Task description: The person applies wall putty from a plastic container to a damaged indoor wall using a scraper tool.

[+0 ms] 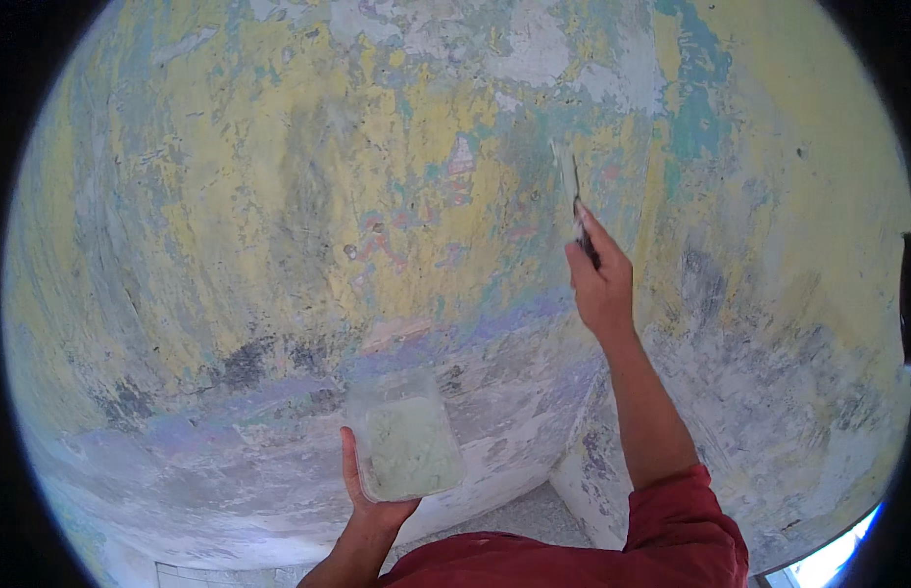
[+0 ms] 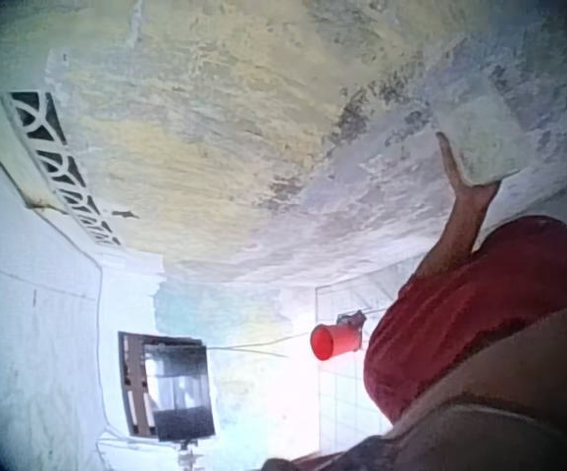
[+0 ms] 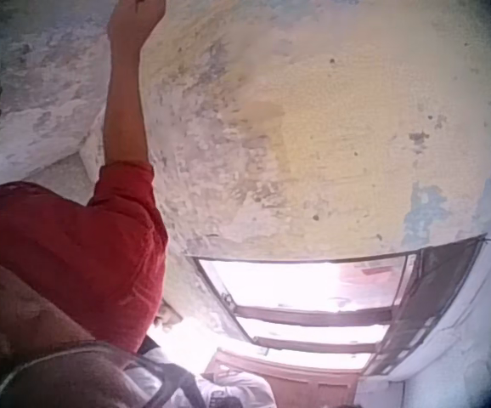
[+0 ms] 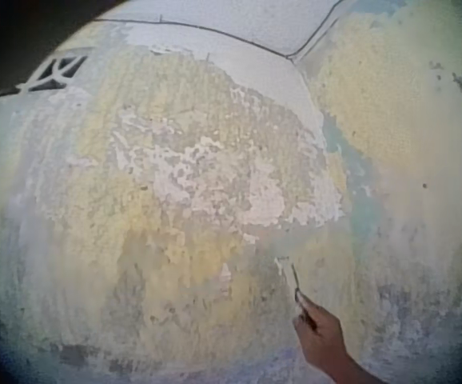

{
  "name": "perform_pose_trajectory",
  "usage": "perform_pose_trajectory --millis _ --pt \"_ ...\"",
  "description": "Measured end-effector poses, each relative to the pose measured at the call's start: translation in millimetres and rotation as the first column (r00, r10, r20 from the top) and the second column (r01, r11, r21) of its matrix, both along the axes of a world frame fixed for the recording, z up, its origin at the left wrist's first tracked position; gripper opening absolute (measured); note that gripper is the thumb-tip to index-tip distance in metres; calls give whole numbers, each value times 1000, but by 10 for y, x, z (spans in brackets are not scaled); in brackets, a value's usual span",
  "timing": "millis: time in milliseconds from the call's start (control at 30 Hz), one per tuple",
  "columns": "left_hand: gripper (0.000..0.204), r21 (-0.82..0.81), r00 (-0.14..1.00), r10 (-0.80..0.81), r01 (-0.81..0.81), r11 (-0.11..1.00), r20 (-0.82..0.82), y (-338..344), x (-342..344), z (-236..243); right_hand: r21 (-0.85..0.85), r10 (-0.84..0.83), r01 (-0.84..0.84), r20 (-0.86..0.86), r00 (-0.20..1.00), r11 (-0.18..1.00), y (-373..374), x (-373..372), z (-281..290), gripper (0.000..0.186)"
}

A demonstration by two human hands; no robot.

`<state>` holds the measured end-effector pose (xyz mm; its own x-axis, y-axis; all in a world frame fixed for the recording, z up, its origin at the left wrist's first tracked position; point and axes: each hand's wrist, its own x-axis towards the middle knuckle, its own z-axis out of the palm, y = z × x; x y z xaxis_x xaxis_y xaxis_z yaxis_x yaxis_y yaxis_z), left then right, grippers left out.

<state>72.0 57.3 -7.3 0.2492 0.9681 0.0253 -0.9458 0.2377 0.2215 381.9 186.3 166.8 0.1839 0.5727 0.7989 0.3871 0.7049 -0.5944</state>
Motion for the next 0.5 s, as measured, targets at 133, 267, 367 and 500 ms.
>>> perform_pose_trajectory --millis 133,267,367,500 --pt "104 -9 999 14 -15 1000 -29 13 104 31 235 -271 230 163 949 945 305 76 465 49" --pt "104 -1 999 11 -11 1000 -37 123 246 15 362 -480 384 226 848 849 692 227 640 48" --pt "104 0 999 23 -23 1000 -37 159 246 -9 220 -474 420 412 778 881 741 167 180 53" --pt "104 8 999 37 -37 999 -33 130 288 14 170 -408 372 448 795 912 398 343 -147 51"
